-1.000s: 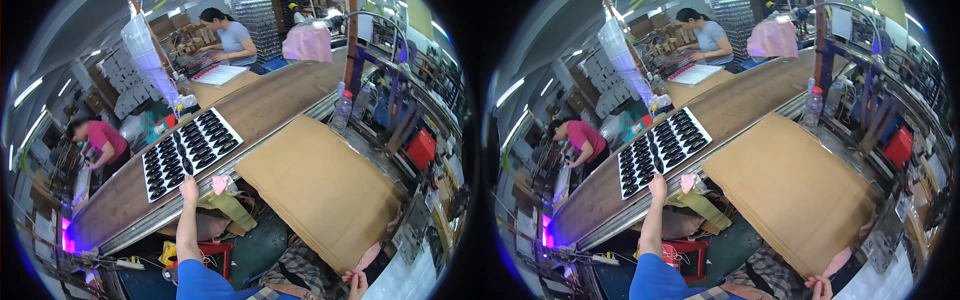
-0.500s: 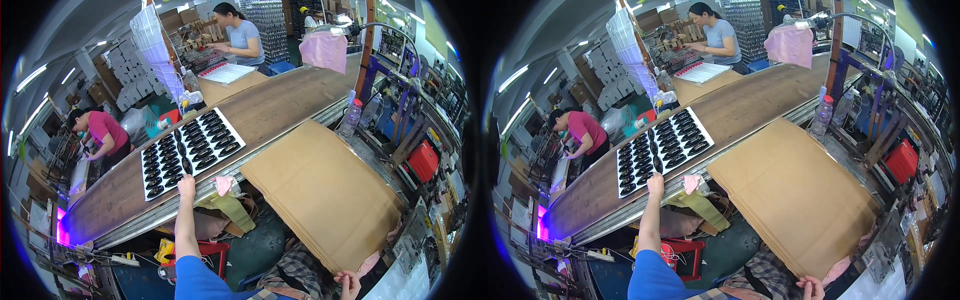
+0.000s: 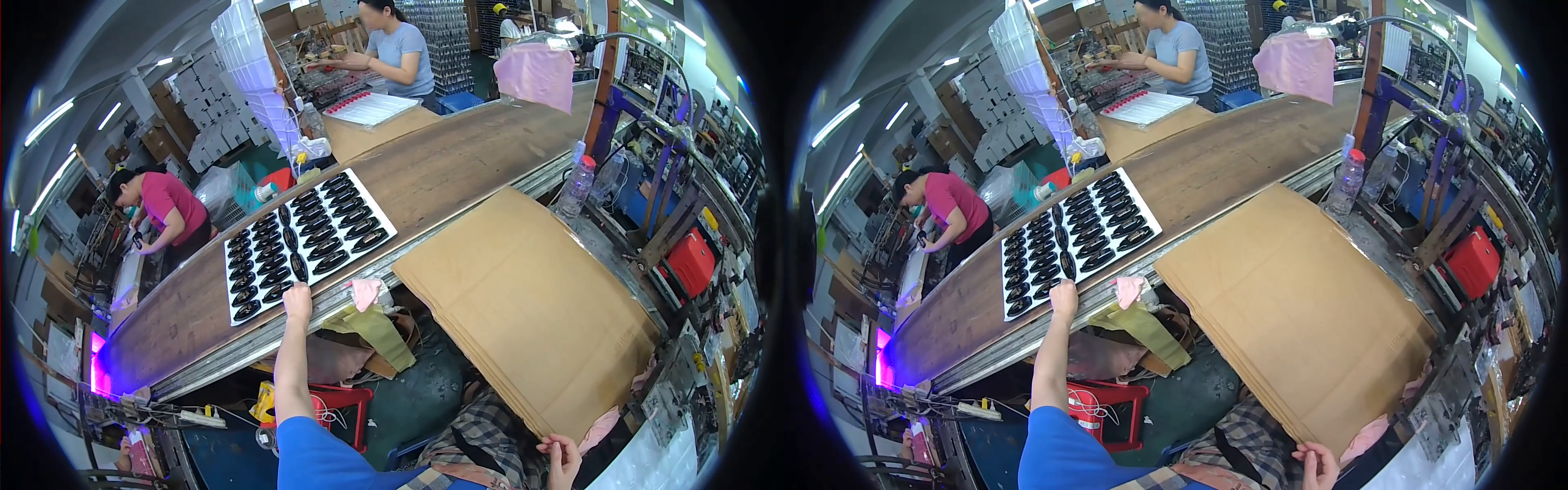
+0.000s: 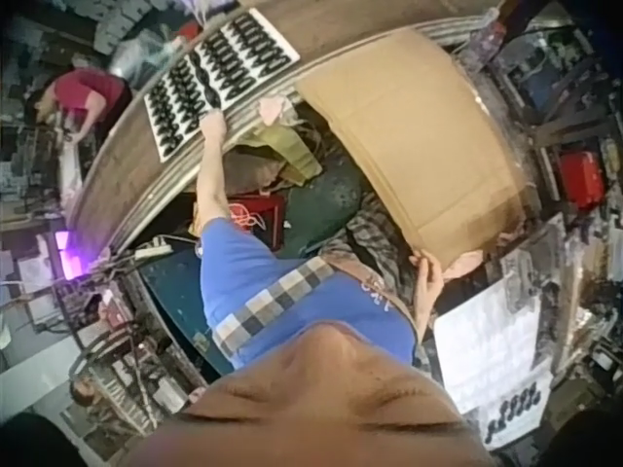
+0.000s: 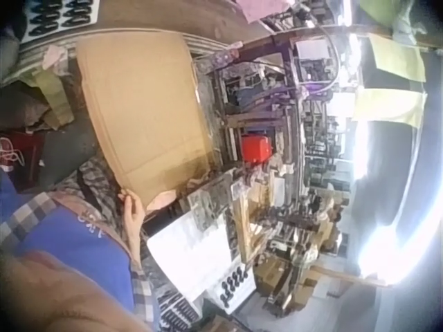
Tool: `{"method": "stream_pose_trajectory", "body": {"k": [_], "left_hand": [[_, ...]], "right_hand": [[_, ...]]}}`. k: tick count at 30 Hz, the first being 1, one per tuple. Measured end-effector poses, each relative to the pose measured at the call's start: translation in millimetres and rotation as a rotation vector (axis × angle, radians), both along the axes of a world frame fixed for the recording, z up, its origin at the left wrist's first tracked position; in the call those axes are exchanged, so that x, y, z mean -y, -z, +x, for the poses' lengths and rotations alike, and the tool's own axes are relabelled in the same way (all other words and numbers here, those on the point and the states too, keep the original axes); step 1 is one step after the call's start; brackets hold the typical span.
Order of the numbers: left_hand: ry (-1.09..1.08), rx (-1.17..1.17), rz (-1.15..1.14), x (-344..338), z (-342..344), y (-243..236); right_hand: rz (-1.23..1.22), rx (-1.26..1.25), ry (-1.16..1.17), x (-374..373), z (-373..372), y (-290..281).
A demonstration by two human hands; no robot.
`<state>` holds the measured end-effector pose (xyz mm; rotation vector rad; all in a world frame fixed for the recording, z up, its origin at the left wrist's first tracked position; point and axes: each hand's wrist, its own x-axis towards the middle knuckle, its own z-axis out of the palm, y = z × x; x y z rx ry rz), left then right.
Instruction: Operating a manual silk-screening press to apply patterns to black hair clips and then organizing them in a tray.
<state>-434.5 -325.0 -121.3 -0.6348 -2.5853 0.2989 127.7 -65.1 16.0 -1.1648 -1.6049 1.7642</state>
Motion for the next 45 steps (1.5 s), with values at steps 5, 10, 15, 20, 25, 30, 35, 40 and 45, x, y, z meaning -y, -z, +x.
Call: {"method": "stream_pose_trajectory", "body": {"k": [5,10,15,20,25,30,35,40,45], "left_hand": [[0.014,0.017,0.017,10.7,-5.8,-0.4],[-0.129,0.095,0.144,-7.2,9.1,-5.5],[0.468,0.274,0.638,-88.5,123.9,-24.2],[0.813,0.829,0.806,-180.0,292.2,-60.6],[1.208,1.128,0.806,-251.4,407.3,-81.1],[1.804,1.281,0.612,-288.4,518.0,-106.5],[1.863,1.428,0.441,-287.5,565.2,-106.2],[1.847,1.458,0.334,-292.9,573.1,-108.0],[1.769,1.551,0.522,-298.3,584.2,-114.1]], "right_hand": [[0.038,-0.025,-0.093,-3.3,-4.6,3.8],[0.109,-0.07,0.042,-3.5,11.0,31.7],[0.006,-0.031,0.022,-12.2,38.2,23.6],[-0.214,-0.186,0.219,7.1,99.6,17.8],[-0.691,-0.1,0.497,52.6,170.5,41.6],[-0.482,-0.303,1.166,65.0,231.4,53.4],[-0.278,-0.522,1.313,60.1,289.0,60.8],[-0.098,-0.693,1.364,61.2,290.3,35.8],[-0.203,-0.891,1.353,146.7,318.6,83.1]]}}
